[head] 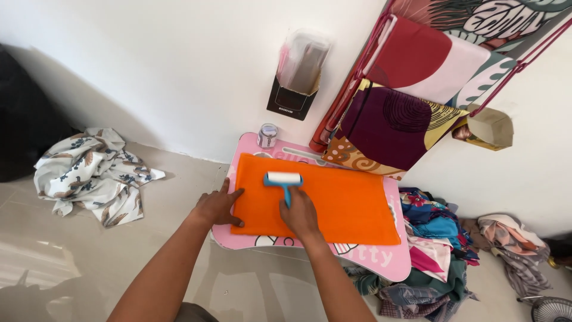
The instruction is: The person picks up an orange cloth from a pile of clothes, unfolds it, and lays it flat on a pink Hello Kitty table. They smooth the fabric with their hands, then use a lint roller to clean the surface of the cloth. Finally, they fold the cloth in half and smooth it again.
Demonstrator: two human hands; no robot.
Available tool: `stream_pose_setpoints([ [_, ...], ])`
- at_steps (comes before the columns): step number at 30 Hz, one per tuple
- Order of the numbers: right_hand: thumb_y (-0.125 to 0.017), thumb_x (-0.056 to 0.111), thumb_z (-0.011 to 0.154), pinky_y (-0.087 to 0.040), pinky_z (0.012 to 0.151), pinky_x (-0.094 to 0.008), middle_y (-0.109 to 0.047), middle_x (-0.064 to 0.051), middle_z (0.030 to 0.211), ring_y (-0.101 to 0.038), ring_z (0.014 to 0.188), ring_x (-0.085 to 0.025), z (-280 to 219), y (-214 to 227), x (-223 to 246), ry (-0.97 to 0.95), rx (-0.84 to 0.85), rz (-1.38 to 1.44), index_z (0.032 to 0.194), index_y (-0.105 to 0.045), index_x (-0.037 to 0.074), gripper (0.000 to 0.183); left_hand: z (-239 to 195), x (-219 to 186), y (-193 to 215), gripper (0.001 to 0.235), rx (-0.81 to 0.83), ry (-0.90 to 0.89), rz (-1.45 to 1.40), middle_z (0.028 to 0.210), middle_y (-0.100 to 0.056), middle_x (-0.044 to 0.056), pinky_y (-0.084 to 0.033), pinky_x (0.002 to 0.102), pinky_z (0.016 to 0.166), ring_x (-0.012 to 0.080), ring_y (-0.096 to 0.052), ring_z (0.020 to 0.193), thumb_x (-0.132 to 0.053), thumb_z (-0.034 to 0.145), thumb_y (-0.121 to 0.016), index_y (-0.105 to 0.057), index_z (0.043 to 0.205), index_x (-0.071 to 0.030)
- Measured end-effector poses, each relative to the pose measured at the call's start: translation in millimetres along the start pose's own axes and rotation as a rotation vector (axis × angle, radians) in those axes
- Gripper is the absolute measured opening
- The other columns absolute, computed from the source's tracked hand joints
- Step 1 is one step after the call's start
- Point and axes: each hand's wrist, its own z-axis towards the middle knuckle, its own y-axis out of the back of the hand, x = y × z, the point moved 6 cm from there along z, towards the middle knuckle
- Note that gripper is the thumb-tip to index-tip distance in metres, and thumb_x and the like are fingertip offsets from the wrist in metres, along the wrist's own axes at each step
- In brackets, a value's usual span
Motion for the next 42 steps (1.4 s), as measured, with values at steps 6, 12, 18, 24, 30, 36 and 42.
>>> stream_pose_setpoints([
  [6, -0.063, 0.016, 0.093, -0.055, 0.062, -0.038, -0.064, -0.017, 0.092, -0.07, 0.081, -0.028, 51, 3, -8, 0.031, -0.011, 0.007, 0.124, -0.062, -0.002, 0.036, 5, 1, -2, 0.097, -0.008, 0.018, 0.019, 0.169, -0.021, 0.023, -0.046, 0.055, 0.109, 0.0391, -0.051, 0.141, -0.056, 0.081, -0.08, -0.032, 0.162, -0.033],
  [12, -0.072, 0.019, 0.085, -0.053, 0.062, -0.035, -0.073, -0.006, 0.082, -0.067, 0.067, -0.02, -88, 66, 19, -0.087, -0.158, 0.101, 0.115, -0.066, 0.006, 0.034, 25, 11, -33, 0.119, 0.071, 0.132, 0.106, 0.172, -0.004, 0.019, -0.052, 0.047, 0.094, 0.0339, -0.067, 0.119, -0.064, 0.072, -0.088, -0.017, 0.162, -0.033],
  [18, -0.074, 0.025, 0.082, -0.056, 0.069, -0.036, -0.075, -0.007, 0.092, -0.071, 0.075, -0.022, -133, 57, -16, -0.29, -0.143, 0.031, 0.122, -0.066, 0.01, 0.043, 19, 6, -25, 0.118, 0.072, 0.122, 0.115, 0.17, -0.012, 0.023, -0.053, 0.048, 0.093, 0.0369, -0.07, 0.115, -0.057, 0.069, -0.095, -0.023, 0.158, -0.028],
  [24, -0.067, 0.015, 0.085, -0.049, 0.063, -0.045, -0.064, -0.011, 0.074, -0.062, 0.065, -0.031, -36, 43, -16, -0.068, -0.168, -0.019, 0.102, -0.062, 0.008, 0.019, 21, 8, -27, 0.121, 0.065, 0.155, 0.11, 0.169, -0.016, 0.026, -0.053, 0.048, 0.094, 0.0403, -0.071, 0.11, -0.056, 0.065, -0.098, -0.025, 0.157, -0.028],
  [30, -0.068, 0.016, 0.088, -0.053, 0.069, -0.046, -0.068, -0.012, 0.08, -0.067, 0.072, -0.032, 36, 40, -27, -0.091, -0.109, -0.091, 0.108, -0.062, 0.005, 0.024, 20, 12, -30, 0.124, 0.084, 0.136, 0.077, 0.171, 0.0, 0.025, -0.041, 0.061, 0.111, 0.0479, -0.053, 0.133, -0.062, 0.065, -0.094, -0.022, 0.158, -0.025],
  [36, -0.07, 0.022, 0.086, -0.052, 0.057, -0.039, -0.072, -0.007, 0.076, -0.066, 0.059, -0.025, -91, 98, -9, -0.189, -0.17, 0.014, 0.108, -0.065, 0.007, 0.027, 28, -9, -23, 0.131, -0.136, -0.01, 0.083, 0.172, 0.009, 0.019, -0.025, 0.073, 0.114, 0.0432, -0.004, 0.157, -0.091, 0.072, -0.068, -0.015, 0.161, -0.011],
  [42, -0.07, 0.025, 0.085, -0.057, 0.066, -0.044, -0.075, -0.012, 0.085, -0.074, 0.074, -0.032, -150, 83, -47, -0.277, -0.211, -0.192, 0.116, -0.064, 0.009, 0.036, 39, -29, -41, 0.145, -0.051, -0.047, 0.129, 0.17, 0.006, 0.026, -0.015, 0.077, 0.113, 0.0416, 0.005, 0.158, -0.092, 0.071, -0.07, -0.002, 0.162, -0.002],
])
